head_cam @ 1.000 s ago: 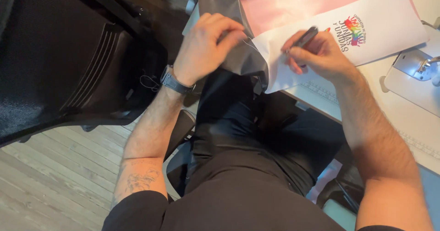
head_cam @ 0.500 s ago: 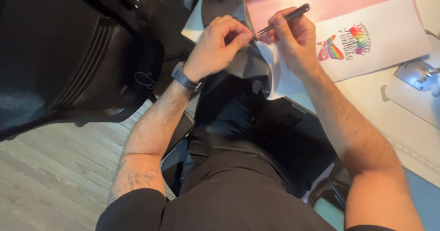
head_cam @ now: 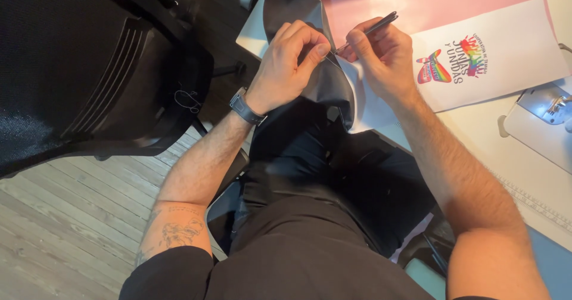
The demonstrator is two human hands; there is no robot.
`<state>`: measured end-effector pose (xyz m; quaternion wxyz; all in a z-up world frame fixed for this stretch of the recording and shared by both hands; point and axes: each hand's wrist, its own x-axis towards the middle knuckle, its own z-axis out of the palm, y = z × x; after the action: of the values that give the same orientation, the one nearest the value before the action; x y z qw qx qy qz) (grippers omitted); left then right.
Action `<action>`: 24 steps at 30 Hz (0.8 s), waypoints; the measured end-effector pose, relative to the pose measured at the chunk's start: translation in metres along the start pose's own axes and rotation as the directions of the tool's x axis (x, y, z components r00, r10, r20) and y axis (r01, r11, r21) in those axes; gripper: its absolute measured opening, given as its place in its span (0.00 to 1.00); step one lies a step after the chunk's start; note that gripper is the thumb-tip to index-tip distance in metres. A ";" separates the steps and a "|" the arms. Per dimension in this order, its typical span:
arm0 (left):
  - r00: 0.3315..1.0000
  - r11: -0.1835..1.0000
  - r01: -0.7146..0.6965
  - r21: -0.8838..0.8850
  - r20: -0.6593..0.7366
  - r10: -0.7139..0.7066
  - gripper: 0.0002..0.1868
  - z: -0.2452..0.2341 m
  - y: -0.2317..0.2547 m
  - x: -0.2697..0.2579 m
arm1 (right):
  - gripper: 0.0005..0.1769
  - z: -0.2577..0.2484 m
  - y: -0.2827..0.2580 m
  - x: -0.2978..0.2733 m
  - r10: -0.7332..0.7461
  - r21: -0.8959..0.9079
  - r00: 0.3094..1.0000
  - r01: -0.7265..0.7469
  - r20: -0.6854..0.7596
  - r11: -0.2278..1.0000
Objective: Sewing synthetic leather components together to assemble a bag using an industrial sewing machine.
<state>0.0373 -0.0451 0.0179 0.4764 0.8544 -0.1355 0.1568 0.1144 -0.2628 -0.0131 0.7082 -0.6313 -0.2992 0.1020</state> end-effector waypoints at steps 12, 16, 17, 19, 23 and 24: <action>0.984 1.000 -0.005 -0.026 -0.179 0.001 0.06 -0.083 0.016 -0.025 | 0.08 0.005 -0.011 -0.001 -0.030 0.028 0.997 0.032 -0.073 0.999; 0.967 0.336 0.254 0.907 -0.227 -0.118 0.08 -0.128 0.007 -0.074 | 0.12 0.010 -0.016 -0.008 -0.141 0.080 0.980 0.154 -0.140 0.985; 0.945 0.094 0.303 0.948 -0.287 -0.157 0.14 -0.129 0.009 -0.085 | 0.14 0.014 -0.017 -0.012 -0.215 -0.002 0.970 0.216 -0.117 0.976; 0.968 0.332 0.248 0.910 -0.223 -0.114 0.14 -0.110 0.045 -0.069 | 0.15 0.018 -0.017 -0.016 -0.246 0.017 0.963 0.249 -0.115 0.968; 0.969 0.906 -0.107 0.410 -0.159 0.187 0.22 -0.054 0.094 -0.031 | 0.18 0.025 -0.023 -0.022 -0.283 -0.079 0.952 0.275 -0.119 0.958; 0.970 0.905 -0.103 0.412 -0.162 0.184 0.22 -0.043 0.090 -0.027 | 0.18 0.027 -0.024 -0.023 -0.281 -0.077 0.953 0.274 -0.116 0.959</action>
<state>-0.0275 -0.0525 0.0982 0.2897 0.9016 -0.1155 0.2997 0.0751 -0.2564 0.0036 0.7136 -0.6091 -0.3428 -0.0473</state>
